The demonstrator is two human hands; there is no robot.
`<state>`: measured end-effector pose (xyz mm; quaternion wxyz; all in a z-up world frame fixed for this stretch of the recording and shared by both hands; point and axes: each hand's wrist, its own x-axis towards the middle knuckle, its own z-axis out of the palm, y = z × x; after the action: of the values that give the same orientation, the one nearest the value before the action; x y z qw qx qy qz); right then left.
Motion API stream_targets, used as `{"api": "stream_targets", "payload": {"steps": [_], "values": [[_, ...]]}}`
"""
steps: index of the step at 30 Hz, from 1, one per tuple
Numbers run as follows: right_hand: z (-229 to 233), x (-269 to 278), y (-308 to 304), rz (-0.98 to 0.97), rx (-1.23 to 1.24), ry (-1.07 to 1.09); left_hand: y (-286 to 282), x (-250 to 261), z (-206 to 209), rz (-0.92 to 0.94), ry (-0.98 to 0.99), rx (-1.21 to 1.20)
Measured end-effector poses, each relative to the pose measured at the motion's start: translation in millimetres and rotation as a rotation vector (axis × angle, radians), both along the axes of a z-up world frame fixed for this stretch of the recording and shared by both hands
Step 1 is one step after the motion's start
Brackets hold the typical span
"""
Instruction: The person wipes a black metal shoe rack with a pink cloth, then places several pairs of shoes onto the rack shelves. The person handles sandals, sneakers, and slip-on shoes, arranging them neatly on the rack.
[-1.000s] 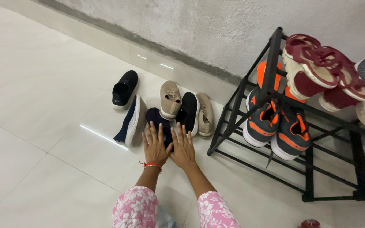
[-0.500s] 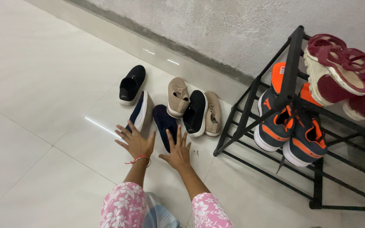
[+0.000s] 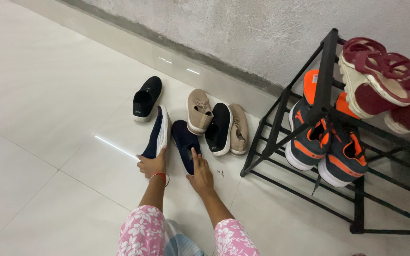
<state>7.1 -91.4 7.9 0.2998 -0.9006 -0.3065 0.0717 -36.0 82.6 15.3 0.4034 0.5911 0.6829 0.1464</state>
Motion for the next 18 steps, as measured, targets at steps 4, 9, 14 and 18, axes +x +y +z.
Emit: {"api": "stream_targets", "payload": {"steps": [4,9,14,18], "values": [[0.8,-1.5,4.2,-0.123,-0.021,0.071,-14.4,-0.6,12.2,-0.106,0.015,0.076],[-6.7,-14.3,8.2,-0.310,0.027,0.235,-40.4,3.5,16.1,-0.314,-0.023,0.474],[-20.2,-14.0,-9.3,-0.256,0.114,0.099,-42.3,-8.3,29.1,-0.415,-0.104,0.307],[-12.2,-20.2,-38.0,-0.250,0.220,0.035,-77.2,-20.5,39.6,-0.454,-0.201,0.579]]}}
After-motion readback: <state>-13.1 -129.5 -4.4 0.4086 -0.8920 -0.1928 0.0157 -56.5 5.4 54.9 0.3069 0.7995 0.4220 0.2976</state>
